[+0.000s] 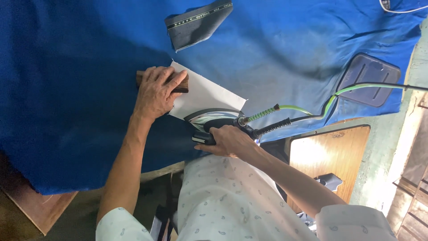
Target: The person cuts a white fabric piece with scissors, then irons several small fabric pieces on a blue-covered table using a steam iron and a wooden pressing block. The person folds and stacks the finished pieces into a drawer.
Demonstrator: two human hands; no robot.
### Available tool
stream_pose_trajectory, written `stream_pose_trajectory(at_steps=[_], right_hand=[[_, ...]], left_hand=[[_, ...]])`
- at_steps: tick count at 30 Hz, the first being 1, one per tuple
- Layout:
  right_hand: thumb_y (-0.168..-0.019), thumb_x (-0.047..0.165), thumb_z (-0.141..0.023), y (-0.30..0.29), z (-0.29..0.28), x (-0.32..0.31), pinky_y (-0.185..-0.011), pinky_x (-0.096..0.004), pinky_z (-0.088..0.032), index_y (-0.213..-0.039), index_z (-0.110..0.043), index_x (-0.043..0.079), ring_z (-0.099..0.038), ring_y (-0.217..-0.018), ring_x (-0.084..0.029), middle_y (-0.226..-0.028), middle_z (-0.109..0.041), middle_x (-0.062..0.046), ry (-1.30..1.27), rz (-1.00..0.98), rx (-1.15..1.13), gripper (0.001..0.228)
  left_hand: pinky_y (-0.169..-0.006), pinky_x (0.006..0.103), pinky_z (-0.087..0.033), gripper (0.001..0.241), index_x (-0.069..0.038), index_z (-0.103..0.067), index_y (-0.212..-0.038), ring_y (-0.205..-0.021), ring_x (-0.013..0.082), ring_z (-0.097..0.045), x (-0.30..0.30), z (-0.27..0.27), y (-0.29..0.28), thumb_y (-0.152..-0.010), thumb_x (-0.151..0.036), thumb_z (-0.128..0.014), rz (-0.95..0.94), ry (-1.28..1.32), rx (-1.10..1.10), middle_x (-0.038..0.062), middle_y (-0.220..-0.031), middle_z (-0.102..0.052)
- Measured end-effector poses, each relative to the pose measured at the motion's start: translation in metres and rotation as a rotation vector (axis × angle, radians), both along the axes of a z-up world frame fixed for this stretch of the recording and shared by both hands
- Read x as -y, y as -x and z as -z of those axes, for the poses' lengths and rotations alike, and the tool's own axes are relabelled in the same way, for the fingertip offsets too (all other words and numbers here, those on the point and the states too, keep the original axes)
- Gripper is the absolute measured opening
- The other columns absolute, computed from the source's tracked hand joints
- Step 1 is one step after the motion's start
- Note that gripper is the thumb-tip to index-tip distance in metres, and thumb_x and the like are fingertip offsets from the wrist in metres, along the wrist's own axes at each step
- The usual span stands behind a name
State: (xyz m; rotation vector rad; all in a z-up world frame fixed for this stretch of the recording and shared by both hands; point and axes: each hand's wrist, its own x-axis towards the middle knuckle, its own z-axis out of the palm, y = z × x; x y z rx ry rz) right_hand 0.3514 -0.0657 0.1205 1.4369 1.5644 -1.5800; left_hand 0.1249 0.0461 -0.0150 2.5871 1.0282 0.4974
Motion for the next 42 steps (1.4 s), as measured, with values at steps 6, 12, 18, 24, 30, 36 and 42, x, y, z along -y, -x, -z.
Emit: stream_pose_trajectory(at_steps=[6, 12, 18, 24, 30, 36, 42], right_hand=[[-0.089, 0.077, -0.054, -0.031, 0.002, 0.022, -0.071, -0.039, -0.064, -0.110, -0.069, 0.006, -0.077, -0.089, -0.033, -0.091, -0.075, -0.019, -0.055, -0.045, -0.011, 0.076], [-0.090, 0.060, -0.066, -0.130, -0.039, 0.038, -0.087, -0.055, -0.060, -0.121, -0.066, -0.006, -0.072, -0.103, -0.049, -0.102, -0.074, -0.035, -0.087, 0.157, -0.031, 0.073], [-0.085, 0.058, -0.070, -0.251, -0.029, 0.096, -0.079, -0.053, -0.056, -0.095, -0.075, -0.002, -0.075, -0.085, -0.044, -0.077, -0.076, -0.027, -0.046, 0.788, 0.419, 0.062], [-0.108, 0.067, -0.050, -0.349, 0.000, 0.133, -0.055, -0.037, -0.039, -0.093, -0.072, -0.002, -0.060, -0.067, -0.025, -0.078, -0.070, -0.019, -0.224, 1.138, 0.608, 0.073], [-0.127, 0.061, -0.046, -0.409, 0.023, 0.148, -0.051, -0.027, -0.051, -0.095, -0.055, 0.016, -0.055, -0.057, -0.010, -0.072, -0.055, 0.002, -0.507, 1.315, 0.381, 0.056], [-0.115, 0.079, -0.052, -0.409, 0.033, 0.124, -0.050, -0.029, -0.045, -0.087, -0.051, 0.020, -0.046, -0.054, -0.012, -0.065, -0.046, 0.002, -0.408, 1.648, 0.525, 0.066], [-0.110, 0.084, -0.051, -0.408, 0.045, 0.128, -0.046, -0.030, -0.048, -0.096, -0.052, 0.021, -0.046, -0.052, -0.008, -0.067, -0.047, 0.006, -0.455, 1.750, 0.569, 0.065]], left_hand=[[-0.112, 0.0496, -0.038, 0.047, -0.030, -0.064, -0.147, -0.120, 0.0287, -0.057, 0.006, -0.007, -0.006, -0.100, -0.040, -0.066, 0.009, -0.007, 0.005, 0.008, -0.124, -0.061], [-0.108, 0.0520, -0.040, 0.044, -0.028, -0.064, -0.138, -0.116, 0.0297, -0.056, 0.070, -0.028, -0.068, -0.094, -0.025, -0.064, 0.192, 0.113, -0.029, 0.006, -0.123, -0.062], [-0.108, 0.0503, -0.039, 0.052, -0.031, -0.061, -0.142, -0.117, 0.0270, -0.053, 0.064, -0.013, -0.066, -0.091, -0.020, -0.061, 0.166, 0.112, -0.074, 0.001, -0.130, -0.059], [-0.104, 0.0506, -0.042, 0.041, -0.015, -0.066, -0.134, -0.111, 0.0314, -0.056, 0.082, -0.041, -0.105, -0.098, -0.001, -0.053, 0.278, 0.222, -0.010, 0.005, -0.123, -0.065], [-0.088, 0.0472, -0.040, 0.051, -0.016, -0.067, -0.123, -0.101, 0.0330, -0.055, 0.035, -0.047, -0.069, -0.076, 0.003, -0.060, 0.052, 0.082, -0.079, 0.004, -0.113, -0.062], [-0.075, 0.0464, -0.037, 0.021, -0.019, -0.069, -0.108, -0.083, 0.0301, -0.057, 0.038, -0.069, -0.088, -0.089, -0.016, -0.062, -0.109, -0.036, -0.087, 0.002, -0.092, -0.061], [-0.099, 0.0475, -0.044, 0.053, -0.016, -0.067, -0.129, -0.110, 0.0297, -0.059, 0.047, -0.042, -0.081, -0.083, 0.010, -0.057, 0.267, 0.116, 0.069, 0.003, -0.116, -0.064]])
